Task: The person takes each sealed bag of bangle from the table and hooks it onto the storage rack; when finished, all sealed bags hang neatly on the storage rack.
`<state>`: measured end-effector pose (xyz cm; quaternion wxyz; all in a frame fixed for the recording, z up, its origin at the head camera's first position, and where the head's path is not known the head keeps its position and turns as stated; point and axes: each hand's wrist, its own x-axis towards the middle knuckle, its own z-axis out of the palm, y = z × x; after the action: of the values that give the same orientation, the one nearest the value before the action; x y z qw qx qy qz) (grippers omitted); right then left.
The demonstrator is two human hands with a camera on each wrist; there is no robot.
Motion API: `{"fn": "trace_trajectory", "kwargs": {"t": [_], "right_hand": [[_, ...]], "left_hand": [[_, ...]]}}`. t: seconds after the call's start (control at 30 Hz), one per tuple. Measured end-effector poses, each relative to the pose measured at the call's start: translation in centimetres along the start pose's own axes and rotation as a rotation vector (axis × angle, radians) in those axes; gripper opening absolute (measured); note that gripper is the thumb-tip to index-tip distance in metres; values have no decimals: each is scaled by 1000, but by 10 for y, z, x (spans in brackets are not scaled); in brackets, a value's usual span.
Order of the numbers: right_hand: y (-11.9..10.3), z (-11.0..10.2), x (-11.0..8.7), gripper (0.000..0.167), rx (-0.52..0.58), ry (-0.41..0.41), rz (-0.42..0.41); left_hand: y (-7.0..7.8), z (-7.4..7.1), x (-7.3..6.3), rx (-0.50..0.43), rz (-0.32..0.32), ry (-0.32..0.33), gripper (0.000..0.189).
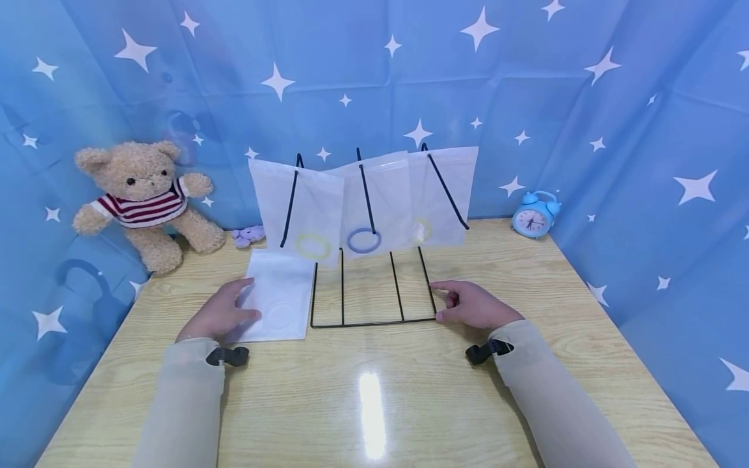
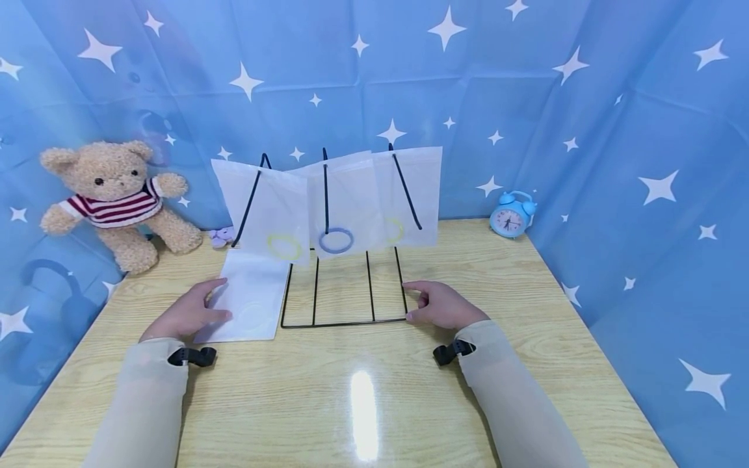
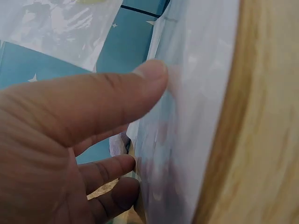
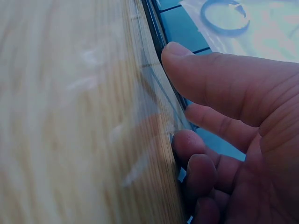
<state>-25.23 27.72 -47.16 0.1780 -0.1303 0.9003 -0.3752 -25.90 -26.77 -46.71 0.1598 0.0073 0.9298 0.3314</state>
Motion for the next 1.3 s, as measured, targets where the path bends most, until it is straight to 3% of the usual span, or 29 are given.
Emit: {"fn": "trace_trajectory", "kwargs": {"t": [0.37,0.6,0.93,1.3], "right_hand": [[-2,1,-1,71,0,7,21],[-2,1,-1,71,6,1,25],[-2,1,-1,72,16,-2,31],[-1,1,1,73,-5,1,24]], "left_hand": [[0,2,2,50,-5,-7,87],[2,3,4,32,-22,-16,87],[6,4,4,180,-5,42,93],[17,3,-2,219,-1,41,92]]}}
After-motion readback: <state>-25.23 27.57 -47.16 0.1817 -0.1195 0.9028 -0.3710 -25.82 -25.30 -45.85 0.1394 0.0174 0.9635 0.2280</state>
